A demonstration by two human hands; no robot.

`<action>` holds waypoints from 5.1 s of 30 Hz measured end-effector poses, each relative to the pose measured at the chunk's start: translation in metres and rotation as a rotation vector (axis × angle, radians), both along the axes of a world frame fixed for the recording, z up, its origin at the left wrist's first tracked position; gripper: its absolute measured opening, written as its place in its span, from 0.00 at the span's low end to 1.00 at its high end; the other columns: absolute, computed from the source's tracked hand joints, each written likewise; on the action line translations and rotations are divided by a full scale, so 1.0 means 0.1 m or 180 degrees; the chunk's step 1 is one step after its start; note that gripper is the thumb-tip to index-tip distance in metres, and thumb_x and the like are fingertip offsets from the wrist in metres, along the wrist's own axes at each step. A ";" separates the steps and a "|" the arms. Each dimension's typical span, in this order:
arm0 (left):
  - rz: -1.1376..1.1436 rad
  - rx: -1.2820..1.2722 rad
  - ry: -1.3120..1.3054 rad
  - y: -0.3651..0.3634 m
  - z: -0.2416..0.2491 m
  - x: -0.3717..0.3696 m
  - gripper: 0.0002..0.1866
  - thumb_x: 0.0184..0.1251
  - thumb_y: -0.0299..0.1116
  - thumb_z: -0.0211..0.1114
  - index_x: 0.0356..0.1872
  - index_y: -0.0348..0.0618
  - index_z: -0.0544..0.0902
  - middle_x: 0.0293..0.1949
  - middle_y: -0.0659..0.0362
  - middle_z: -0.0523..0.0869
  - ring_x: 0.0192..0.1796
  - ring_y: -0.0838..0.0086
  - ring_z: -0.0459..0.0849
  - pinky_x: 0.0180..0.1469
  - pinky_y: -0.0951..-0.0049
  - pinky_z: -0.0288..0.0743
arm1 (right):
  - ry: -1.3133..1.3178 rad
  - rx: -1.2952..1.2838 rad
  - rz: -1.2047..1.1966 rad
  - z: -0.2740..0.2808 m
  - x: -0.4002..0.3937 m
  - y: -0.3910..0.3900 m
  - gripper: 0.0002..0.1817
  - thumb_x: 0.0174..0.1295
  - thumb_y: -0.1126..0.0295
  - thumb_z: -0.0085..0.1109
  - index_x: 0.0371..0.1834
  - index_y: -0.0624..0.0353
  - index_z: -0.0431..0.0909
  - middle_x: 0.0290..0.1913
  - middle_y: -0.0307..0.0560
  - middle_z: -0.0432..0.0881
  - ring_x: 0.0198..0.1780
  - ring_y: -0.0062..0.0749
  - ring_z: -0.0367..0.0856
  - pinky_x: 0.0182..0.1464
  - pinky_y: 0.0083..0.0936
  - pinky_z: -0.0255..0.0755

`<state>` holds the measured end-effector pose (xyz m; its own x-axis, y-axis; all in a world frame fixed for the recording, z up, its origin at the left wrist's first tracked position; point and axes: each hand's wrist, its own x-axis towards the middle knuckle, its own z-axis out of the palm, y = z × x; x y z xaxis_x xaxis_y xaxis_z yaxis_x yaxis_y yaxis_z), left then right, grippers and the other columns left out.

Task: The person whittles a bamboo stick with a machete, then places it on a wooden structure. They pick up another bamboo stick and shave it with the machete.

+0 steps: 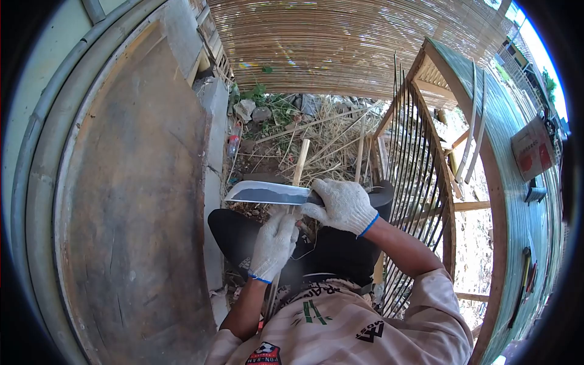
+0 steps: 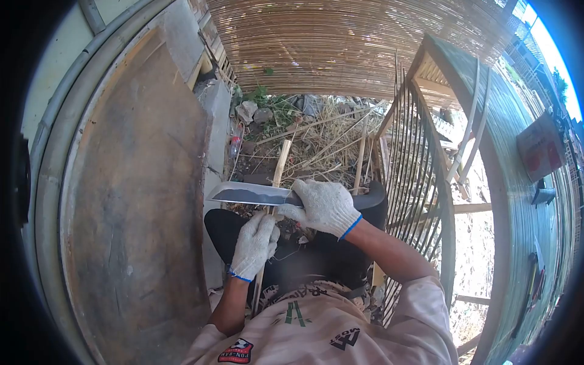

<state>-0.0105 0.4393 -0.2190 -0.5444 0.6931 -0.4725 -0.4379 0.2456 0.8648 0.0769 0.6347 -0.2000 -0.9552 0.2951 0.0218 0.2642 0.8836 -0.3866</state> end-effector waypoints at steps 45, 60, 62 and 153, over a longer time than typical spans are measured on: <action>0.0303 -0.0092 -0.0597 -0.50 0.06 -0.01 0.22 0.89 0.37 0.58 0.76 0.41 0.76 0.29 0.70 0.72 0.22 0.89 0.66 0.22 0.83 0.60 | 0.0107 -0.3408 -0.1843 -1.27 -0.24 0.75 0.39 0.84 0.37 0.39 0.72 0.63 0.78 0.39 0.52 0.84 0.40 0.41 0.83 0.49 0.33 0.77; 0.0323 -0.0447 0.0623 -0.38 -0.13 0.11 0.21 0.86 0.32 0.60 0.74 0.41 0.80 0.27 0.73 0.73 0.23 0.92 0.67 0.22 0.84 0.60 | 0.0272 -0.0409 0.0447 -0.10 -0.03 -0.15 0.34 0.78 0.48 0.57 0.85 0.40 0.66 0.40 0.56 0.85 0.37 0.55 0.89 0.36 0.49 0.81; 0.0318 -0.0529 0.0679 -0.39 -0.08 0.15 0.21 0.86 0.32 0.60 0.74 0.41 0.81 0.27 0.73 0.73 0.22 0.92 0.66 0.22 0.84 0.60 | 0.0278 -0.0399 0.0452 -0.08 -0.03 -0.15 0.34 0.78 0.49 0.57 0.85 0.40 0.66 0.40 0.56 0.85 0.37 0.55 0.89 0.35 0.49 0.81; 0.0214 -0.0348 -0.0376 -0.88 0.00 0.48 0.18 0.87 0.30 0.58 0.72 0.41 0.81 0.23 0.75 0.67 0.21 0.91 0.62 0.22 0.83 0.55 | 0.0785 -0.0830 -0.1425 -0.25 -0.06 0.44 0.30 0.81 0.57 0.54 0.81 0.56 0.68 0.39 0.65 0.89 0.44 0.64 0.90 0.48 0.52 0.81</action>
<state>0.0375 0.3515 -0.2189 -0.5241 0.5980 -0.6064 -0.5535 0.3020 0.7762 0.0711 0.6788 -0.2248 -0.7117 0.6953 0.1003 0.4650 0.5733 -0.6745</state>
